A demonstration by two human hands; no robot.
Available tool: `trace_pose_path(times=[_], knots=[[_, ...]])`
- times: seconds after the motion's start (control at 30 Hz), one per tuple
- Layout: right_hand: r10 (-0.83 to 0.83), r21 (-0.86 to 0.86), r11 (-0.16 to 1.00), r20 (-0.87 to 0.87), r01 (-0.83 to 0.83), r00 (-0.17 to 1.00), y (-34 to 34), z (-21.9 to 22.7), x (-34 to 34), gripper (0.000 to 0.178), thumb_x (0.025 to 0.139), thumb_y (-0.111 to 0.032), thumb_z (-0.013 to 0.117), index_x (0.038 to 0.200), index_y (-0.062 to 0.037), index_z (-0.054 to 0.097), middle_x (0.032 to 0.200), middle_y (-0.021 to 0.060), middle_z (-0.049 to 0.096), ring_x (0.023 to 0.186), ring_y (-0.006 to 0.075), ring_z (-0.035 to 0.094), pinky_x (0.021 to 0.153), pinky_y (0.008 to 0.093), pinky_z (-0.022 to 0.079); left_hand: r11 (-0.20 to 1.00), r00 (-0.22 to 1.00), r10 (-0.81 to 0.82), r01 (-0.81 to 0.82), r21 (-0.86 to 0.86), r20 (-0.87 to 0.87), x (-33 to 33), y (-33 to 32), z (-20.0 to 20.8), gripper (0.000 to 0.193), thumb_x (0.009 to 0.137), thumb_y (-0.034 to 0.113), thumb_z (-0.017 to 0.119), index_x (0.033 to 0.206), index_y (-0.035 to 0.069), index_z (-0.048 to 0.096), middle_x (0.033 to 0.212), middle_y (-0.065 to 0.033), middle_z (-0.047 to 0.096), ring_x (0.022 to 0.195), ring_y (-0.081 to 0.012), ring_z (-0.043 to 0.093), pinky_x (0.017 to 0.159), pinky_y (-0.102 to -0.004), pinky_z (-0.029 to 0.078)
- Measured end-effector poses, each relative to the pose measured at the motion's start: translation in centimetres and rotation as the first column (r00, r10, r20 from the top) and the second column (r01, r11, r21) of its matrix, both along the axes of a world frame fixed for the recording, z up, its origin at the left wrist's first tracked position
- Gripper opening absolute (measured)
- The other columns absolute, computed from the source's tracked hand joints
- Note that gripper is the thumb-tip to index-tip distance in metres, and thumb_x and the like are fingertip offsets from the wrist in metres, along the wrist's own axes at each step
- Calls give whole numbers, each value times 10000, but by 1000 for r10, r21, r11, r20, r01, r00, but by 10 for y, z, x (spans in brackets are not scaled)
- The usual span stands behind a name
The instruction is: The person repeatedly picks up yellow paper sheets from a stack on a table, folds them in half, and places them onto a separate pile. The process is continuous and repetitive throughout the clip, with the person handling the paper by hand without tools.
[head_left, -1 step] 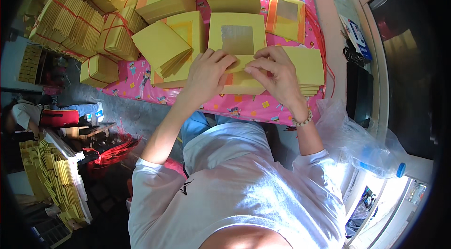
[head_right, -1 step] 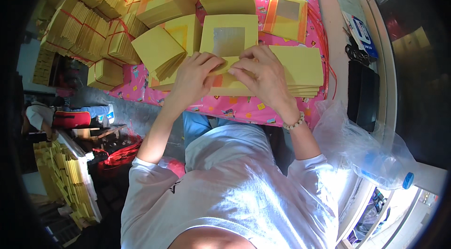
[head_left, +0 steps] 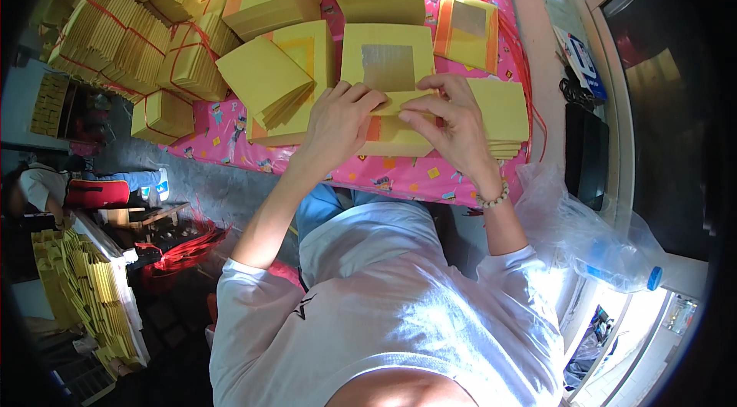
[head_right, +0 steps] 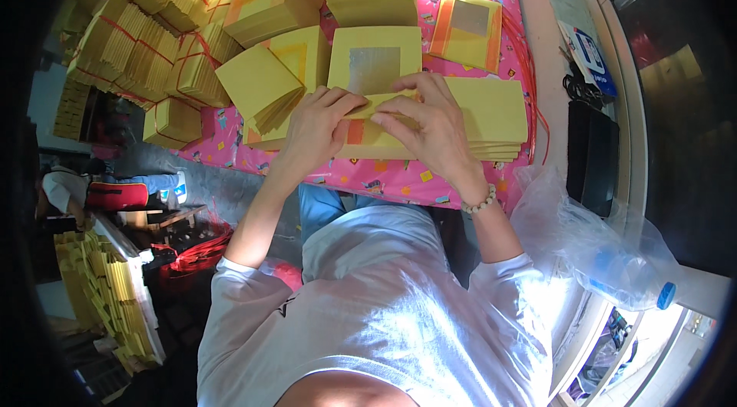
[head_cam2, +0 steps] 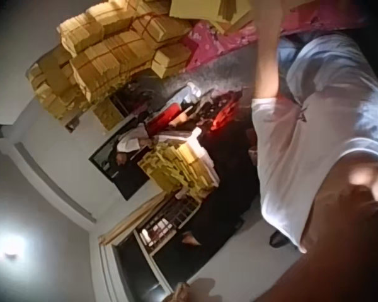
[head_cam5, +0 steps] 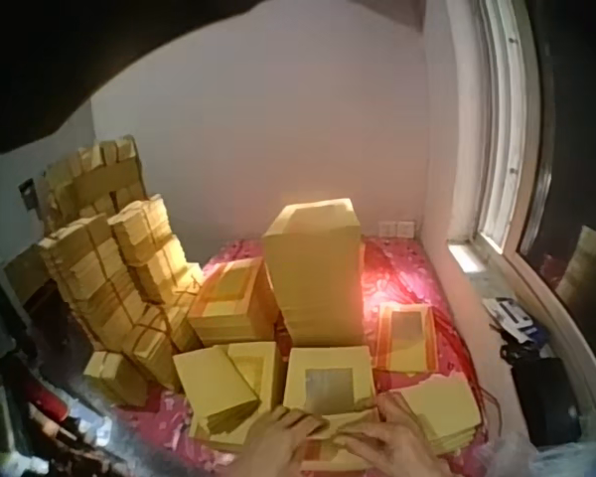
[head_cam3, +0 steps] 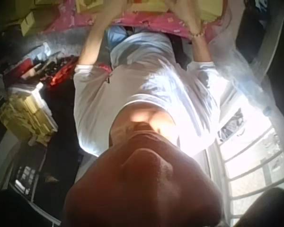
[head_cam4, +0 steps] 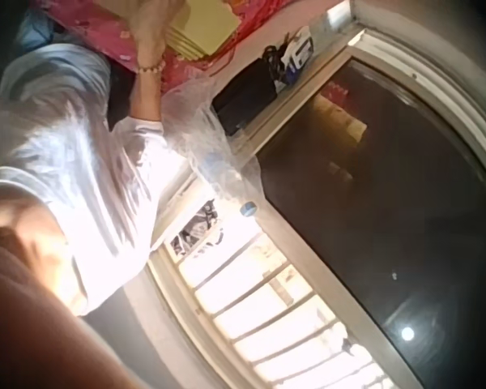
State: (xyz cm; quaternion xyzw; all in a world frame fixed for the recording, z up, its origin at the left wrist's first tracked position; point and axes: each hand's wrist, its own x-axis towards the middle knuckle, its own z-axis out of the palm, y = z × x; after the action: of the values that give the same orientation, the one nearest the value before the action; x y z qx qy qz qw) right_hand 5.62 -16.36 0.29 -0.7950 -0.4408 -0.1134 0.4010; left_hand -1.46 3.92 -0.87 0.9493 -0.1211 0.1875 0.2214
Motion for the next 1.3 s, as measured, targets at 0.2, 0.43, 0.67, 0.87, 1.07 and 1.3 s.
trace_pose_path(times=[0.2,0.43,0.67,0.87,1.07,1.3], knots=[[-30,364,909,-427,202,904,8,-23,4,919,686,-191,826,1410,-56,277,1372,118,391,1309,255,351,1031,419,373,941,999,51,-47,-336,3,-4,8,15,204,846,79,605,1046,36,608,908,-101,633,828,-262,607,758,-344,477],[383,536,844,-570,-23,727,14,-43,7,924,674,-119,832,1407,-42,274,1364,113,408,1292,235,389,1072,380,326,470,930,-323,-3,-882,-175,-12,5,2,287,907,119,600,1162,-7,565,996,-94,648,921,-95,570,779,-270,467],[360,504,862,-677,48,642,17,-30,-3,510,761,-3,741,1219,14,516,1123,72,622,1028,135,588,882,290,494,764,998,51,-16,-645,36,3,-5,-19,471,822,49,656,1246,-2,457,1201,-122,525,1101,-195,522,944,-324,411],[334,455,891,-656,1,677,17,-27,0,506,786,-13,718,1242,-4,498,1145,64,604,1049,128,572,907,278,469,569,991,-97,132,-811,94,13,-13,-19,413,823,-1,625,1205,-11,468,1164,-109,542,1089,-179,522,957,-313,400],[276,479,874,-631,84,725,24,-25,7,529,815,-21,690,1280,7,440,1164,82,576,1056,139,561,891,284,476,414,977,-211,67,-908,-24,25,-9,-19,381,847,-9,601,1207,-10,476,1125,-80,580,1065,-125,528,936,-290,417],[245,451,872,-738,189,629,27,-13,21,459,876,-119,651,1255,41,447,1156,111,583,1037,152,577,866,277,488,212,880,-347,-264,-941,-325,37,-7,15,359,968,221,498,1264,22,466,1156,-51,579,1038,-116,560,892,-273,458]])
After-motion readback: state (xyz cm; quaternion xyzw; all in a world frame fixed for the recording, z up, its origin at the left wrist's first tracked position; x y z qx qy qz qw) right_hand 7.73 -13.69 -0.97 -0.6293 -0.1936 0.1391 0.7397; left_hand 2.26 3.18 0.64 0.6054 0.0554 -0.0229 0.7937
